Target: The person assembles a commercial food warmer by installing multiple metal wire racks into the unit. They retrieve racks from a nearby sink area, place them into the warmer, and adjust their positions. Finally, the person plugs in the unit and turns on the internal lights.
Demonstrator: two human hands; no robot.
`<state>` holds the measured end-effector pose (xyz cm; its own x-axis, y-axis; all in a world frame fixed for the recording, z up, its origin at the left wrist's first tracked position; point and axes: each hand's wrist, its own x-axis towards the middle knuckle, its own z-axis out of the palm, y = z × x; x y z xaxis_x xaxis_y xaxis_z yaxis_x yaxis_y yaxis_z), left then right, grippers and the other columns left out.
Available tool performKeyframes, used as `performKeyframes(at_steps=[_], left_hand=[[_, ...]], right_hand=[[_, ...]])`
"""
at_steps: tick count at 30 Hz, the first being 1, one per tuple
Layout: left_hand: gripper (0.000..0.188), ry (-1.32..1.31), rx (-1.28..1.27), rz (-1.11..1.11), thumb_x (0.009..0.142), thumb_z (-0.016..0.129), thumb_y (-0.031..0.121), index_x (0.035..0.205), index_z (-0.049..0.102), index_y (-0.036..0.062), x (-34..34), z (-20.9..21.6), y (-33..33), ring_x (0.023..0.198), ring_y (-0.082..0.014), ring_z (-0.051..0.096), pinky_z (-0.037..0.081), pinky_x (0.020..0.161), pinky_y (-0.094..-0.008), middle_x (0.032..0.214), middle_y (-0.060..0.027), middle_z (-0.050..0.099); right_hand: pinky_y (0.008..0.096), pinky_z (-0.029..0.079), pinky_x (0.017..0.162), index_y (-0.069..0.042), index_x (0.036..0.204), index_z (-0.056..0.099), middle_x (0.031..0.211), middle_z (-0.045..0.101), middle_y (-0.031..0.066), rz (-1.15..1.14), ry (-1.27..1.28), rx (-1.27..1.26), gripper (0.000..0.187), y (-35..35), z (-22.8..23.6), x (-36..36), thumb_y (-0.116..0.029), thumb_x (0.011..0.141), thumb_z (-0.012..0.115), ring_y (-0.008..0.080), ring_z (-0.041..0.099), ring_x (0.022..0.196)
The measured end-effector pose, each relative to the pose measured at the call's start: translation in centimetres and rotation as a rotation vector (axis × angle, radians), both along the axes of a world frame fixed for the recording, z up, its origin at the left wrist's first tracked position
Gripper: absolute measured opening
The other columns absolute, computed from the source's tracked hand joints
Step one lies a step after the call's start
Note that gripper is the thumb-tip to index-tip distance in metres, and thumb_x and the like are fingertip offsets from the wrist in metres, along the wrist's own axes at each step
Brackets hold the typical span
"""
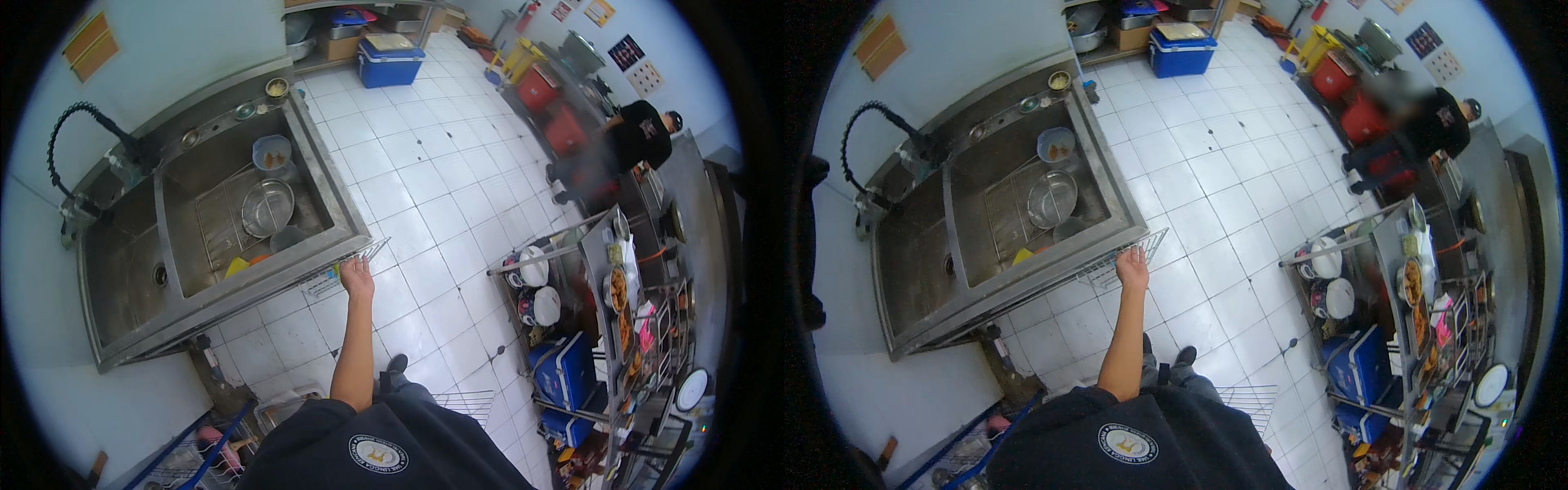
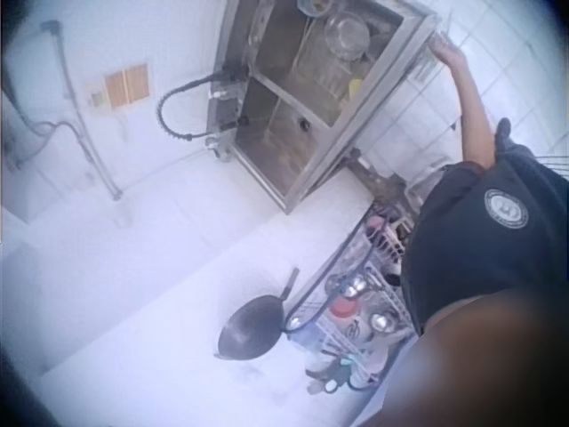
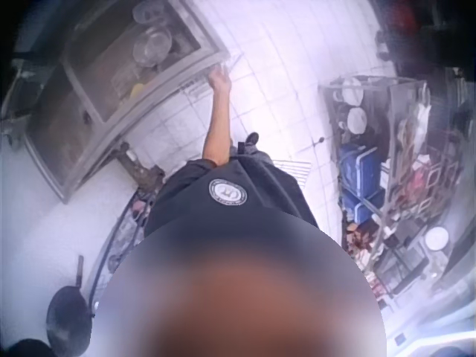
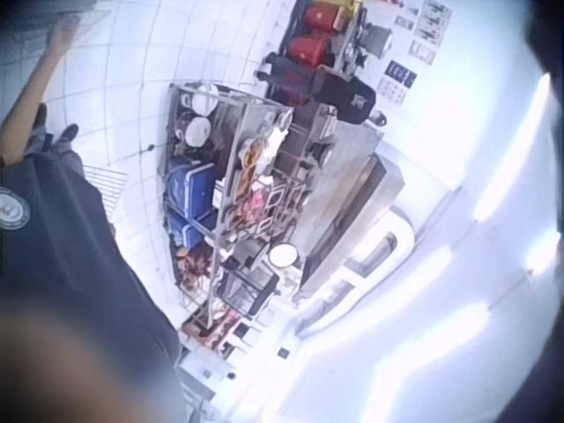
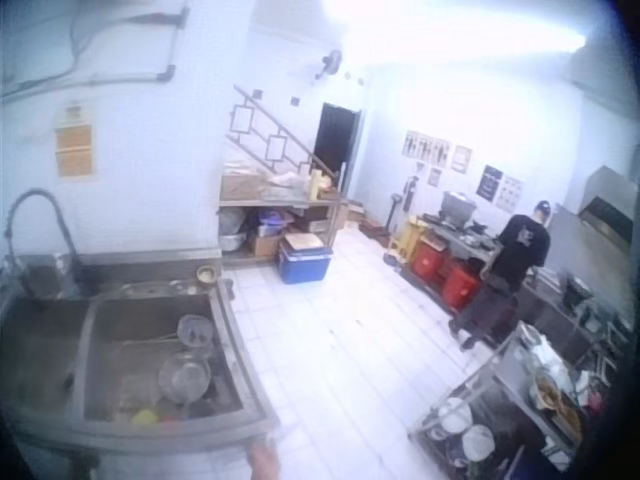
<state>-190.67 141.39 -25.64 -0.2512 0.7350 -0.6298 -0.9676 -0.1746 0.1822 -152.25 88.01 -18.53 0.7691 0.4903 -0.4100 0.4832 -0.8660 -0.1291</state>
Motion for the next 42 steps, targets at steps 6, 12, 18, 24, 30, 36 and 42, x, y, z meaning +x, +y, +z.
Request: performKeyframes(at_steps=[6,12,18,24,30,36,42], left_hand=[[0.046,0.127,-0.089,-0.137,0.098,0.045,0.018,0.141,0.034,0.0078,0.2,0.2,-0.7,0.145,-0.0249,0.024,0.033,0.113,-0.0417,0.146,-0.0109,0.037],[0.047,0.037,-0.111,-0.105,0.100,0.049,0.027,0.140,0.037,0.0045,0.3,0.8,-2.6,0.143,-0.0252,0.029,0.033,0.114,-0.0390,0.149,-0.0056,0.036],[0.049,0.061,-0.207,-0.058,0.104,0.039,0.028,0.147,0.028,0.0055,0.9,1.8,-5.7,0.142,-0.0267,0.030,0.034,0.114,-0.0431,0.151,-0.0060,0.036],[0.049,0.107,-0.121,-0.118,0.103,0.041,0.029,0.145,0.034,0.0046,-0.6,1.5,-3.9,0.143,-0.0264,0.029,0.033,0.114,-0.0434,0.152,-0.0068,0.034],[0.040,0.096,-0.110,-0.116,0.101,0.045,0.029,0.133,0.044,0.0043,-1.0,0.8,-2.5,0.140,-0.0239,0.030,0.031,0.114,-0.0417,0.143,-0.0069,0.039],[0.038,0.129,-0.086,-0.076,0.098,0.047,0.017,0.134,0.042,0.0067,-0.9,0.3,-2.6,0.136,-0.0250,0.034,0.037,0.111,-0.0430,0.139,-0.0035,0.043],[0.042,0.173,-0.034,-0.066,0.096,0.046,0.010,0.137,0.038,0.0123,-1.0,0.0,-2.9,0.136,-0.0250,0.033,0.036,0.112,-0.0447,0.139,-0.0019,0.043]], right_hand=[[0.0476,0.046,0.062,0.005,0.070,0.060,0.065,0.061,0.0244,-0.095,0.028,0.027,0.038,-3.5,-2.7,-1.2,-0.031,0.083,0.062,0.0380,0.060,0.062],[0.0475,0.046,0.062,0.005,0.069,0.059,0.065,0.060,0.0246,-0.186,0.050,0.049,0.038,-7.0,-6.1,-1.9,-0.031,0.083,0.062,0.0376,0.059,0.061],[0.0468,0.044,0.060,0.005,0.067,0.054,0.063,0.058,0.0244,-0.240,0.077,0.140,0.040,-7.0,-5.6,-2.3,-0.031,0.083,0.061,0.0348,0.053,0.057],[0.0467,0.044,0.061,0.004,0.071,0.055,0.066,0.059,0.0231,-0.195,0.058,0.093,0.038,-3.5,-2.8,-2.0,-0.030,0.085,0.061,0.0352,0.056,0.060],[0.0467,0.044,0.060,0.003,0.070,0.054,0.065,0.059,0.0221,-0.209,0.096,0.116,0.039,-1.5,-1.9,-1.9,-0.032,0.085,0.062,0.0341,0.054,0.059],[0.0465,0.044,0.061,0.004,0.070,0.054,0.065,0.058,0.0218,-0.155,0.134,0.113,0.040,-0.8,-1.2,-1.7,-0.033,0.085,0.062,0.0320,0.054,0.059],[0.0469,0.043,0.060,0.006,0.070,0.054,0.065,0.058,0.0238,-0.259,0.099,0.094,0.042,-1.1,-3.0,-2.3,-0.033,0.085,0.062,0.0324,0.054,0.059]])
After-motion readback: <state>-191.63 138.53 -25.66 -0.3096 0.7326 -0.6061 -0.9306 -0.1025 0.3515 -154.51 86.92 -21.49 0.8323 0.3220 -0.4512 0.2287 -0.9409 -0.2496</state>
